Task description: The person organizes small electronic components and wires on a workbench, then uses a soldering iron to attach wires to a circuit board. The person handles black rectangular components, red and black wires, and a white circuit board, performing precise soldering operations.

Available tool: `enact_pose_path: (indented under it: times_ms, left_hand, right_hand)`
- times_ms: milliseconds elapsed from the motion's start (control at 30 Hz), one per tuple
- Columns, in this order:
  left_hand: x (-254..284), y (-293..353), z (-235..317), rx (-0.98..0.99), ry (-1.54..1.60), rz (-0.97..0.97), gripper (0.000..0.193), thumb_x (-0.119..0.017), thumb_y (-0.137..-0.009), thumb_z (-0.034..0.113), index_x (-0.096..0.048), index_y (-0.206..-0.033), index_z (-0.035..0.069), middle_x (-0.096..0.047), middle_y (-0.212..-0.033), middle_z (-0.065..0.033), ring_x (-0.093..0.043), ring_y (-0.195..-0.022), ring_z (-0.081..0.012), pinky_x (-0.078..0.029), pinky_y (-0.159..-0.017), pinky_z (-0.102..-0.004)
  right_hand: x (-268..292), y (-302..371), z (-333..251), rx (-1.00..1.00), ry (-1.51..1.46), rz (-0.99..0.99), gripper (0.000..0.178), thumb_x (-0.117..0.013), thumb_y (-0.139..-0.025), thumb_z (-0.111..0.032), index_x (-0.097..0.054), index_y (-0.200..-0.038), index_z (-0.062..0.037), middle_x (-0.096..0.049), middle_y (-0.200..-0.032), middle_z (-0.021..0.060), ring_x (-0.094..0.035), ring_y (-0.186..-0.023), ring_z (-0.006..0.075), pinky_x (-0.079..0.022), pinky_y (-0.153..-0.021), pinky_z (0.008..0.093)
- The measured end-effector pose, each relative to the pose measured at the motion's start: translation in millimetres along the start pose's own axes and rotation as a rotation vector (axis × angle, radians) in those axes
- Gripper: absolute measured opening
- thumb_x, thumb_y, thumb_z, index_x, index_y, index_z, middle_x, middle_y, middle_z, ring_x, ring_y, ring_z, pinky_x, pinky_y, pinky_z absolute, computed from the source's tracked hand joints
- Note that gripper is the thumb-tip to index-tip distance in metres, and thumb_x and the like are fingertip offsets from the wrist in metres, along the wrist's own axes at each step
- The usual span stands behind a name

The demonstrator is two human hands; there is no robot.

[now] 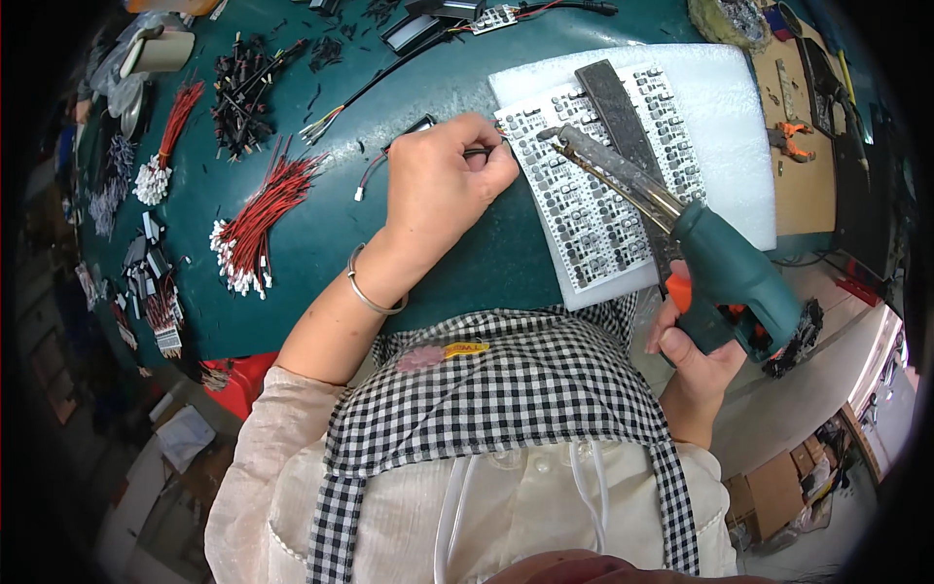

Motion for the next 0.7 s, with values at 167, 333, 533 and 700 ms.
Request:
enact_pose_path:
  times_ms: [167, 333, 533, 700]
  left_hand:
    - [1.7, -1.5, 4.5, -0.054, -0.05, 0.007, 0.005, -0.069, -0.072, 0.006, -0.067, -0.075, 0.002, -0.065, -0.061, -0.0066, -0.063, -0.056, -0.0086, -0.047, -0.052, -0.0208]
    - [1.5, -2.2, 5.8, -0.115, -0.066, 0.032, 0.005, -0.069, -0.071, 0.004, -0.067, -0.074, 0.002, -0.062, -0.057, -0.0057, -0.057, -0.05, -0.0075, -0.045, -0.049, -0.0213]
    - [1.9, -4.0, 4.2, -0.139, -0.057, 0.006, 0.004, -0.068, -0.069, 0.003, -0.067, -0.073, 0.003, -0.061, -0.057, -0.0045, -0.055, -0.049, -0.0069, -0.044, -0.048, -0.021]
    - [1.9, -4.0, 5.7, -0.17, -0.066, 0.014, 0.004, -0.068, -0.068, 0.003, -0.067, -0.073, 0.003, -0.059, -0.055, -0.004, -0.054, -0.047, -0.0076, -0.043, -0.047, -0.0212]
  right_hand:
    - [2.4, 1.9, 3.9, -0.068, 0.019, -0.021, 0.051, -0.075, -0.07, 0.0, -0.052, -0.115, 0.0075, -0.061, -0.088, 0.0122, -0.058, -0.068, 0.0149, -0.048, -0.06, 0.0257]
    - [1.7, 3.5, 8.9, -0.139, 0.045, -0.051, 0.044, -0.075, -0.07, 0.004, -0.057, -0.11, 0.0037, -0.063, -0.096, 0.01, -0.06, -0.078, 0.0137, -0.05, -0.068, 0.0257]
    - [-1.3, 0.4, 8.8, -0.132, 0.088, -0.066, 0.039, -0.075, -0.072, 0.002, -0.058, -0.107, 0.0026, -0.063, -0.091, 0.0074, -0.06, -0.076, 0.0127, -0.05, -0.068, 0.0252]
    - [-3.7, -1.0, 9.5, -0.122, 0.124, -0.095, 0.036, -0.074, -0.073, 0.003, -0.059, -0.105, 0.0015, -0.063, -0.087, 0.0062, -0.059, -0.076, 0.0124, -0.049, -0.068, 0.0252]
Point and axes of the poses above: each hand's wrist, its own y-axis away from the middle knuckle, its own x-axis out of the back of the hand, z = x × y, the point moved 5 cm from there along -y, towards the middle knuckle
